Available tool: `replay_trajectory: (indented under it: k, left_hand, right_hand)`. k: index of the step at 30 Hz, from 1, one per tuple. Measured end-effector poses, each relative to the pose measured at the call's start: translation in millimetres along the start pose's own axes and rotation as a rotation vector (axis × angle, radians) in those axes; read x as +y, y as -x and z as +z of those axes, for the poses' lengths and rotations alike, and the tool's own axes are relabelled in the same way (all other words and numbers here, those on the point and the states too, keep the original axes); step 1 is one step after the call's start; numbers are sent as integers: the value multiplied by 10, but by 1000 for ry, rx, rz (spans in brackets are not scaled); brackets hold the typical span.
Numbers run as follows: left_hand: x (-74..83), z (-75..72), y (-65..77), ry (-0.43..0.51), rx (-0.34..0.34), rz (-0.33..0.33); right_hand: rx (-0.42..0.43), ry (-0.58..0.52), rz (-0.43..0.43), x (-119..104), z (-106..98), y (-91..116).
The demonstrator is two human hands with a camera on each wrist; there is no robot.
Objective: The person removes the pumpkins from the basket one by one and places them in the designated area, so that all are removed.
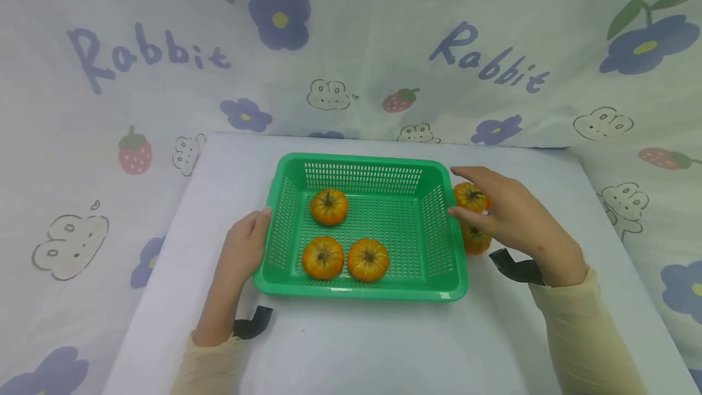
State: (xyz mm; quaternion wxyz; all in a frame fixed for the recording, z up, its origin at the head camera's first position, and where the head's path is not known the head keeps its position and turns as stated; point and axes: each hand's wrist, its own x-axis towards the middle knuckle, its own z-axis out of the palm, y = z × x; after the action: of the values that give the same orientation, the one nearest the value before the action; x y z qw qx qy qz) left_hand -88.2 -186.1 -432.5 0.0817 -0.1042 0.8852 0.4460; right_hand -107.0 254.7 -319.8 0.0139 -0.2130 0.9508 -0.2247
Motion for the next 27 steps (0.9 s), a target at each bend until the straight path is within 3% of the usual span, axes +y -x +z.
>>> replay_trajectory:
  k: [11, 19, 27]
  left_hand:
    - [-54, 19, -26, -12, 4, -12]
    - [-50, 24, -27, -9, 13, -11]
    - [-28, 21, -14, -3, 17, -9]
  right_hand:
    - [-176, 46, -159, -265, 107, -370]
    - [-307, 45, -183, -405, 326, -624]
    - [-419, 78, -186, -487, 525, -709]
